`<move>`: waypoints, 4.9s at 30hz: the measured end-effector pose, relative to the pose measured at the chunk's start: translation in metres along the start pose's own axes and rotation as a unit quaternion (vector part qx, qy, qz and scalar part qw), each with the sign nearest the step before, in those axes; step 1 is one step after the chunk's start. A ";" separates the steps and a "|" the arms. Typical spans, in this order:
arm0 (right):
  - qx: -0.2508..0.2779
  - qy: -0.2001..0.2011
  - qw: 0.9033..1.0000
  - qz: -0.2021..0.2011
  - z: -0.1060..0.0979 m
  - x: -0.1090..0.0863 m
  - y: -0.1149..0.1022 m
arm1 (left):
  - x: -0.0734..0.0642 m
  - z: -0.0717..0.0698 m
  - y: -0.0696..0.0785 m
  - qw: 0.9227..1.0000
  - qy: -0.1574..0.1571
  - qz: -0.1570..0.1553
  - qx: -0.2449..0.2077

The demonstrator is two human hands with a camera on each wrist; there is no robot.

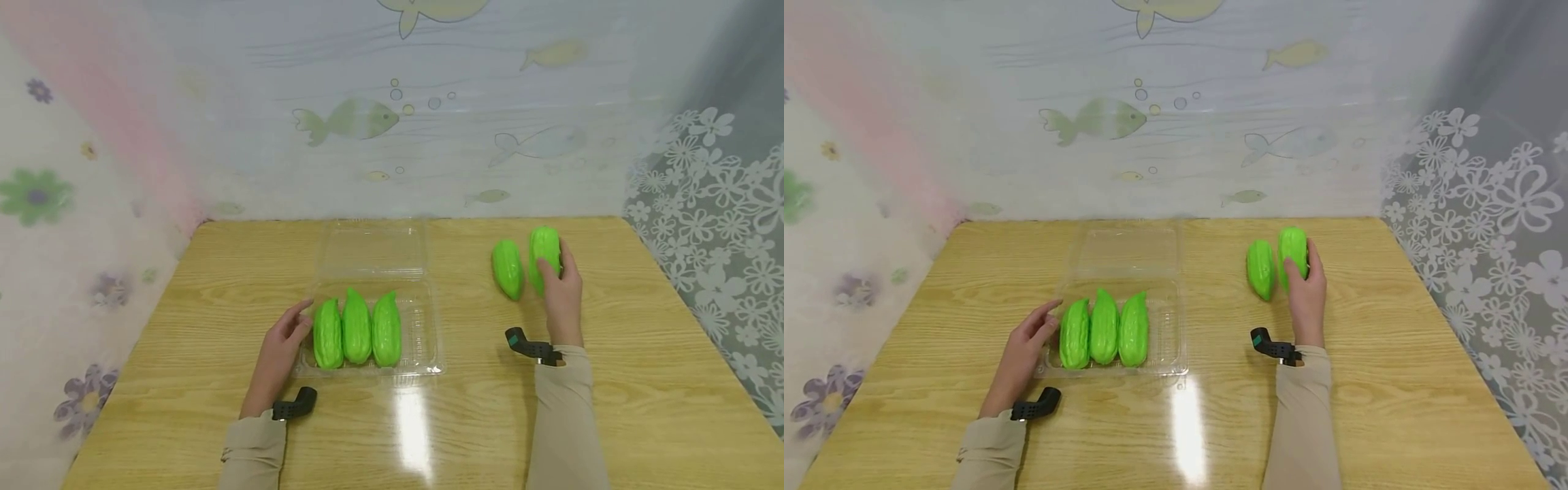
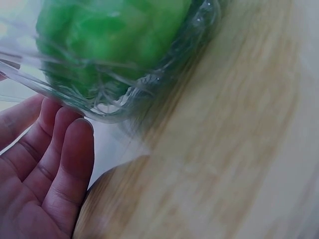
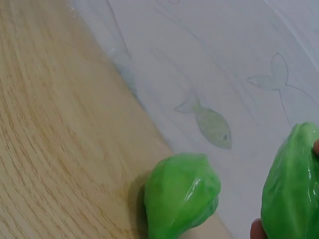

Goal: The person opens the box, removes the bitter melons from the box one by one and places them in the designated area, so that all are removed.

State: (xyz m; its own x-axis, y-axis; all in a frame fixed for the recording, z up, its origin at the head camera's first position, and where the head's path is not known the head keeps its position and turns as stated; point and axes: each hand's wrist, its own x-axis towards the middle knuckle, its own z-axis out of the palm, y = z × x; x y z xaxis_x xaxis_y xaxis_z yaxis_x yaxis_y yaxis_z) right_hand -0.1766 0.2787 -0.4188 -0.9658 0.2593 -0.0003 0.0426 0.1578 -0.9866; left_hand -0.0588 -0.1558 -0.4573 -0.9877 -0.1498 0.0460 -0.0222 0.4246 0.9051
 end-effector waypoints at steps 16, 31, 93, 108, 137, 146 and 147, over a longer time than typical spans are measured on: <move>0.045 0.039 0.997 0.048 -0.001 0.003 0.011 | 0.001 -0.001 -0.001 1.000 0.001 -0.003 -0.001; 0.036 0.053 0.995 0.075 -0.006 0.004 0.022 | 0.000 0.002 0.000 1.000 0.003 -0.009 -0.003; 0.125 0.060 0.988 -0.070 -0.004 -0.001 -0.005 | -0.010 -0.004 0.037 1.000 -0.004 -0.009 -0.016; -0.069 -0.117 0.987 -0.082 0.002 -0.010 -0.022 | -0.011 -0.002 0.031 1.000 -0.004 -0.011 -0.017; -0.067 -0.361 0.925 -0.093 0.059 -0.041 -0.052 | -0.002 0.000 0.003 1.000 0.003 -0.010 -0.016; -0.064 -0.402 0.910 -0.081 0.080 -0.054 -0.064 | 0.000 0.001 0.002 1.000 0.001 -0.009 -0.016; -0.064 -0.406 0.908 -0.079 0.082 -0.057 -0.068 | 0.001 0.001 0.001 1.000 0.000 -0.008 -0.014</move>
State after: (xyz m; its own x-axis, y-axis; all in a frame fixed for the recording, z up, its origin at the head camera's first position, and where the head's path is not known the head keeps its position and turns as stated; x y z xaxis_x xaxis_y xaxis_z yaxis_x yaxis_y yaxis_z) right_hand -0.1449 0.1750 -0.3654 -0.8307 -0.5557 -0.0326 -0.1334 0.2555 -0.9576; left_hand -0.0597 -0.1543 -0.4566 -0.9873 -0.1559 0.0313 -0.0335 0.3969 0.9173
